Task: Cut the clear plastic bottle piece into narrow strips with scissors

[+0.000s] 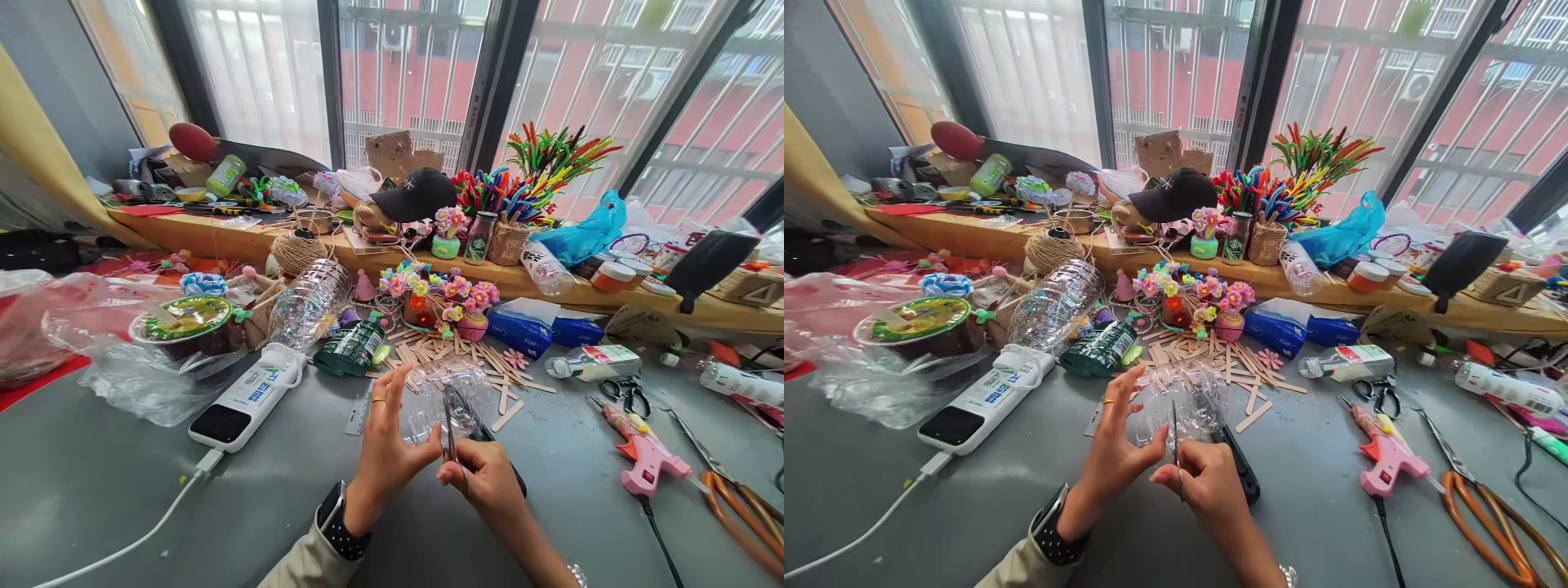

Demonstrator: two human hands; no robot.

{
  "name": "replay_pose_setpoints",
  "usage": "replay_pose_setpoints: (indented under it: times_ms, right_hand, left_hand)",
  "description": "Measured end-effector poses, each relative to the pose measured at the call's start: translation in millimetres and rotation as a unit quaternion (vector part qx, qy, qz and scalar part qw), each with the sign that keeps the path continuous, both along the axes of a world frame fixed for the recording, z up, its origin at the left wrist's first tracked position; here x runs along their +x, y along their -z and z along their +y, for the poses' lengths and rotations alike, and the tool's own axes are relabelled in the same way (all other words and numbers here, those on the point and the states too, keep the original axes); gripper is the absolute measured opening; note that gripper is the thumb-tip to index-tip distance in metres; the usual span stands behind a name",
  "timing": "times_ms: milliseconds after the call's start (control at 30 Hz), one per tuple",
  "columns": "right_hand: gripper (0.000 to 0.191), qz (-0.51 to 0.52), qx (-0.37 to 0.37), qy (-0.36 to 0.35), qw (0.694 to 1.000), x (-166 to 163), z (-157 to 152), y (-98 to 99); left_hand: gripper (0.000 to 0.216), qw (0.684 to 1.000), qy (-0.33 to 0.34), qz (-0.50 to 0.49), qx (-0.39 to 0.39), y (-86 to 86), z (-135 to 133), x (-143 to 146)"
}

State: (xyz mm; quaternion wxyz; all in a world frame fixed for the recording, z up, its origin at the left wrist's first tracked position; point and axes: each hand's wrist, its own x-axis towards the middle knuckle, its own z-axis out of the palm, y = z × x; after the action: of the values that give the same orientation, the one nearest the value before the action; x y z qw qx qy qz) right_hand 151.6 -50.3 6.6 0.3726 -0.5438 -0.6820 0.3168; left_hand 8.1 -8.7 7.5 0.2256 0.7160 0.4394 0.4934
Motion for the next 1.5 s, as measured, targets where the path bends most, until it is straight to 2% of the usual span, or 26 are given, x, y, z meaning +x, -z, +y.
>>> replay_pose_setpoints:
  times_ms: [467, 667, 800, 1233, 1500]
  right_hand:
    - [0.067, 0.021, 0.013, 0.003, 1.000, -2.0, -2.8, 0.4]
    - [0.069, 0.015, 0.027, -0.002, 1.000, -0.1, -5.3, -2.6]
    - [0.067, 0.018, 0.014, 0.003, 1.000, -0.3, -3.8, -4.5]
    - [0.065, 0.002, 0.072, 0.039, 0.997, -2.2, -2.2, -1.4]
    - [0.063, 0.028, 0.053, 0.055, 0.997, -4.0, -2.6, -1.2]
  left_hand:
    - [0.074, 1.000, 0.019, -0.020, -0.011, 3.2, -0.6, -0.1]
    - [0.073, 0.999, 0.035, 0.004, 0.030, 4.3, 0.6, 0.3]
    - [0.073, 0.999, 0.048, -0.002, 0.025, 3.9, 2.5, -1.3]
    - [0.073, 0.998, 0.059, -0.022, 0.013, 4.4, 2.4, -2.9]
    - [0.071, 0.998, 0.057, -0.024, 0.012, 4.0, 3.8, -3.5]
